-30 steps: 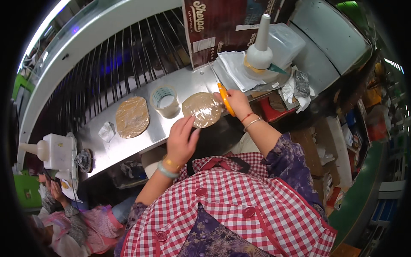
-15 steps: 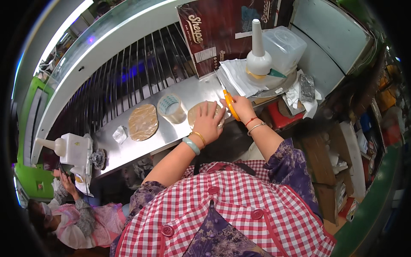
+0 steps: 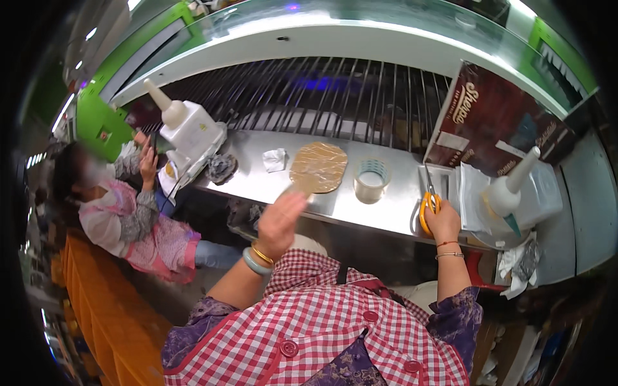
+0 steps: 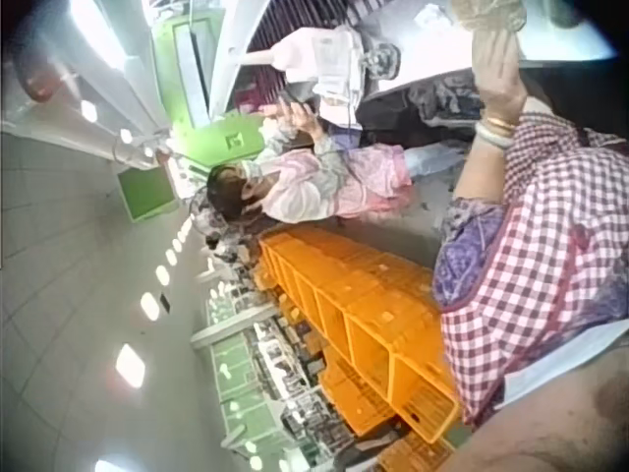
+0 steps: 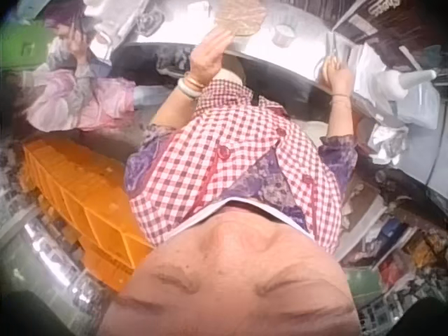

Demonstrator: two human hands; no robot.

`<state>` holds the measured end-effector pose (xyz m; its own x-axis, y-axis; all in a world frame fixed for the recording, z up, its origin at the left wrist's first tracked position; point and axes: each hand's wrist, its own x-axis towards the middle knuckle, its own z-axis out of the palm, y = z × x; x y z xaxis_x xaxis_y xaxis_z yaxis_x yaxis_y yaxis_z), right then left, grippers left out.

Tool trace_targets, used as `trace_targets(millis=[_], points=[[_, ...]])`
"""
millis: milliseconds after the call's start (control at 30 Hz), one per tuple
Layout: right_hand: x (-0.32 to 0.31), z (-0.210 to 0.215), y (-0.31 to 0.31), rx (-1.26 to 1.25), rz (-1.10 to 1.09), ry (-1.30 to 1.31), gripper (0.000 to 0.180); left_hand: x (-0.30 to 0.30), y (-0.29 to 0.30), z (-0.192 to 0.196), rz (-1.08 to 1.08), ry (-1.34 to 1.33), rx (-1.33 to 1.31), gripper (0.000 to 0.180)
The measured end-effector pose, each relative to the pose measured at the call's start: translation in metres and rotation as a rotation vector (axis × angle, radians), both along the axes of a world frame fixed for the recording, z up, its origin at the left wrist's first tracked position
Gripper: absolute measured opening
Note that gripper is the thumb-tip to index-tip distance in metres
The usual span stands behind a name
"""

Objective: The person wraps small, flat cardboard items with clear packing tape. They use scissors to cut the tape and a cloth to smooth the surface. The wrapped items are placed on a metal workbench next to a conveyor belt.

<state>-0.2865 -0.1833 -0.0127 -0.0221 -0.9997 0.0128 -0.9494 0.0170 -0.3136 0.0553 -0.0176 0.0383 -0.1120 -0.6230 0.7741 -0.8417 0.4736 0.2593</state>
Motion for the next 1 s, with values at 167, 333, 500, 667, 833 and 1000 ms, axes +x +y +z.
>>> trace_targets(millis=[167, 333, 500, 667, 833, 1000], points=[[0.017, -0.004, -0.007, -0.065, 0.030, 0.109, 0.038, 0.099, -0.012, -0.029, 0.400, -0.177, -0.004, 0.036], [0.020, -0.007, -0.003, -0.146, 0.031, 0.123, 0.036, 0.139, -0.022, -0.073, 0.451, -0.226, 0.304, 0.031], [0.016, -0.015, 0.001, -0.171, 0.065, 0.209, 0.035, 0.189, -0.025, -0.090, 0.538, 0.378, 0.104, 0.045], [0.021, -0.013, 0.001, -0.183, 0.090, 0.302, 0.033, 0.254, -0.028, -0.106, 1.158, 0.397, 0.110, 0.054], [0.018, -0.023, 0.002, -0.258, 0.083, 0.294, 0.034, 0.262, -0.039, -0.108, 1.159, 0.442, 0.299, 0.055], [0.022, -0.024, 0.009, -0.290, 0.064, 0.287, 0.033, 0.261, -0.043, -0.115, 1.088, 0.557, 0.135, 0.045]])
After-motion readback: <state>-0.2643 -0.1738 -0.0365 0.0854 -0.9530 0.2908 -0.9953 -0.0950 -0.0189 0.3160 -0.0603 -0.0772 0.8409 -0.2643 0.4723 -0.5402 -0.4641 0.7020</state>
